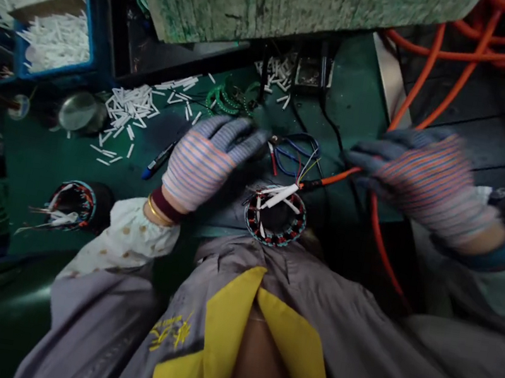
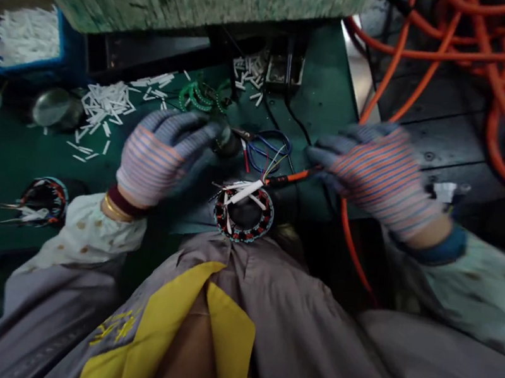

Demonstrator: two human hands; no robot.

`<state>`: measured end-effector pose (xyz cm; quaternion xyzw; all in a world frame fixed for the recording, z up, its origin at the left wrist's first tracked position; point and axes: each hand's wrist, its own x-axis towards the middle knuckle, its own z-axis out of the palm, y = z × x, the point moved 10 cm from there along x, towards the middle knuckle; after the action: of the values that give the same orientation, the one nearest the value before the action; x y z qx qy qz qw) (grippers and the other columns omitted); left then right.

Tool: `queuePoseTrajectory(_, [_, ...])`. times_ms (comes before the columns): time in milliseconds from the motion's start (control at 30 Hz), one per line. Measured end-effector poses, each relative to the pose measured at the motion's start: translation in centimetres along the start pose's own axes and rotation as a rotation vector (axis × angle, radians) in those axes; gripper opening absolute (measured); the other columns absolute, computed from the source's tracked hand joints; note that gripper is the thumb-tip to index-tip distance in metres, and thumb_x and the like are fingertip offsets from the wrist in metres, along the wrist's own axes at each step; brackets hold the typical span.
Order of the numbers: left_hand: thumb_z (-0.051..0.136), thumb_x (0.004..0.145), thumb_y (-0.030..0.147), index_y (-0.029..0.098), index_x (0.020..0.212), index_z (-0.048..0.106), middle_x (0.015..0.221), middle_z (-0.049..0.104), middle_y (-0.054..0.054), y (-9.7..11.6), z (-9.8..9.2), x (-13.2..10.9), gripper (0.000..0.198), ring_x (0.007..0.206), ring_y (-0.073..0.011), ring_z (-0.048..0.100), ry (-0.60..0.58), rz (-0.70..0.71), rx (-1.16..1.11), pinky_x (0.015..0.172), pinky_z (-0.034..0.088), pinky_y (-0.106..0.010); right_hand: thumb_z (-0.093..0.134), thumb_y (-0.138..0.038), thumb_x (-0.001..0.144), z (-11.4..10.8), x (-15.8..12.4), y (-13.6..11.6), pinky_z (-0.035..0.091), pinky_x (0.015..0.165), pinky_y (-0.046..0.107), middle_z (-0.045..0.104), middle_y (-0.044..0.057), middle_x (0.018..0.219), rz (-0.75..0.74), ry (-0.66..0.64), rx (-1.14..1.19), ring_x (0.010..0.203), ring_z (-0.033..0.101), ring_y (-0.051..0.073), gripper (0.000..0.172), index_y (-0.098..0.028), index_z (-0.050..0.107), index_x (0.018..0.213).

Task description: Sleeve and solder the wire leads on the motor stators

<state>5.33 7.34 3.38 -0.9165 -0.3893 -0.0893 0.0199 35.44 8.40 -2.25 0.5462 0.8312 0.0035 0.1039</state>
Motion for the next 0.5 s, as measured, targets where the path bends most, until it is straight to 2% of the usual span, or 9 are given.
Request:
queuePoseTrajectory(33, [0.059, 0.129, 0.022, 0.027, 0.160, 0.086, 0.149, 0.085, -0.017, 0.7, -0.2, 0.0, 0.041, 0.135, -0.0386, 0.081, -0.013, -0.043, -0.051, 0.118, 0.066, -0.053, 0.075, -0.030, 0.119, 1.3, -0.9, -1.9, 0.049, 0.106, 0.054, 0.088, 0.013, 0.158, -0.026, -0.065, 0.009, 0.148, 0.072, 0.038, 0.030, -0.032, 0.090, 0.145])
queuePoseTrajectory(100, [0.065, 0.132, 0.039, 0.021, 0.141, 0.093, 0.126, 0.087, -0.017, 2.6, 1.1, 0.8, 0.035, 0.117, -0.0379, 0.084, -0.132, -0.058, -0.174, 0.106, 0.067, -0.047, 0.073, -0.032, 0.120, 2.5, -1.6, -4.1, 0.048, 0.108, 0.056, 0.089, 0.014, 0.151, -0.034, -0.126, 0.029, 0.147, 0.071, 0.040, 0.029, -0.030, 0.091, 0.142])
queuePoseTrajectory(167, [0.064, 0.134, 0.046, 0.018, 0.124, 0.096, 0.108, 0.085, -0.014, 4.6, 3.3, 2.2, 0.044, 0.102, -0.0344, 0.083, -0.265, -0.013, -0.328, 0.098, 0.066, -0.043, 0.069, -0.036, 0.121, 1.6, -1.7, -4.4, 0.046, 0.111, 0.058, 0.089, 0.017, 0.142, 0.002, -0.068, 0.030, 0.144, 0.070, 0.040, 0.031, -0.026, 0.092, 0.139])
queuePoseTrajectory(200, [0.062, 0.135, 0.046, 0.018, 0.120, 0.096, 0.105, 0.085, -0.012, 5.3, 4.3, 2.8, 0.046, 0.100, -0.0326, 0.083, -0.292, 0.006, -0.417, 0.098, 0.065, -0.041, 0.068, -0.037, 0.120, 0.9, -1.8, -4.3, 0.045, 0.111, 0.058, 0.088, 0.018, 0.138, 0.018, -0.026, 0.024, 0.140, 0.070, 0.040, 0.032, -0.025, 0.092, 0.138])
queuePoseTrajectory(267, [0.066, 0.135, 0.045, 0.019, 0.123, 0.095, 0.109, 0.087, -0.009, 6.0, 5.4, 3.7, 0.041, 0.104, -0.0303, 0.084, -0.238, -0.006, -0.574, 0.100, 0.065, -0.038, 0.068, -0.036, 0.117, -0.1, -2.4, -4.7, 0.045, 0.104, 0.051, 0.088, 0.019, 0.130, 0.038, 0.006, 0.052, 0.127, 0.073, 0.038, 0.034, -0.023, 0.093, 0.137])
queuePoseTrajectory(333, [0.073, 0.132, 0.041, 0.020, 0.127, 0.094, 0.117, 0.087, -0.009, 5.5, 5.8, 2.9, 0.030, 0.108, -0.0294, 0.083, -0.108, -0.091, -0.640, 0.102, 0.066, -0.037, 0.063, -0.031, 0.116, 0.3, -3.3, -5.9, 0.043, 0.090, 0.044, 0.088, 0.020, 0.118, 0.109, -0.038, 0.121, 0.110, 0.076, 0.035, 0.036, -0.018, 0.093, 0.131])
queuePoseTrajectory(400, [0.075, 0.130, 0.037, 0.021, 0.129, 0.094, 0.118, 0.086, -0.009, 4.4, 6.2, 0.6, 0.025, 0.108, -0.0299, 0.082, 0.006, -0.204, -0.592, 0.100, 0.067, -0.038, 0.058, -0.029, 0.117, 1.6, -3.8, -7.8, 0.036, 0.076, 0.041, 0.087, 0.020, 0.105, 0.210, -0.088, 0.173, 0.095, 0.076, 0.033, 0.038, -0.016, 0.093, 0.121])
queuePoseTrajectory(500, [0.069, 0.131, 0.038, 0.023, 0.137, 0.092, 0.126, 0.085, -0.012, 2.6, 5.7, -3.1, 0.028, 0.119, -0.0323, 0.082, 0.153, -0.272, -0.457, 0.108, 0.068, -0.041, 0.054, -0.033, 0.119, 3.5, -2.8, -10.9, 0.033, 0.070, 0.039, 0.087, 0.018, 0.097, 0.267, -0.080, 0.271, 0.085, 0.077, 0.031, 0.041, -0.016, 0.090, 0.112])
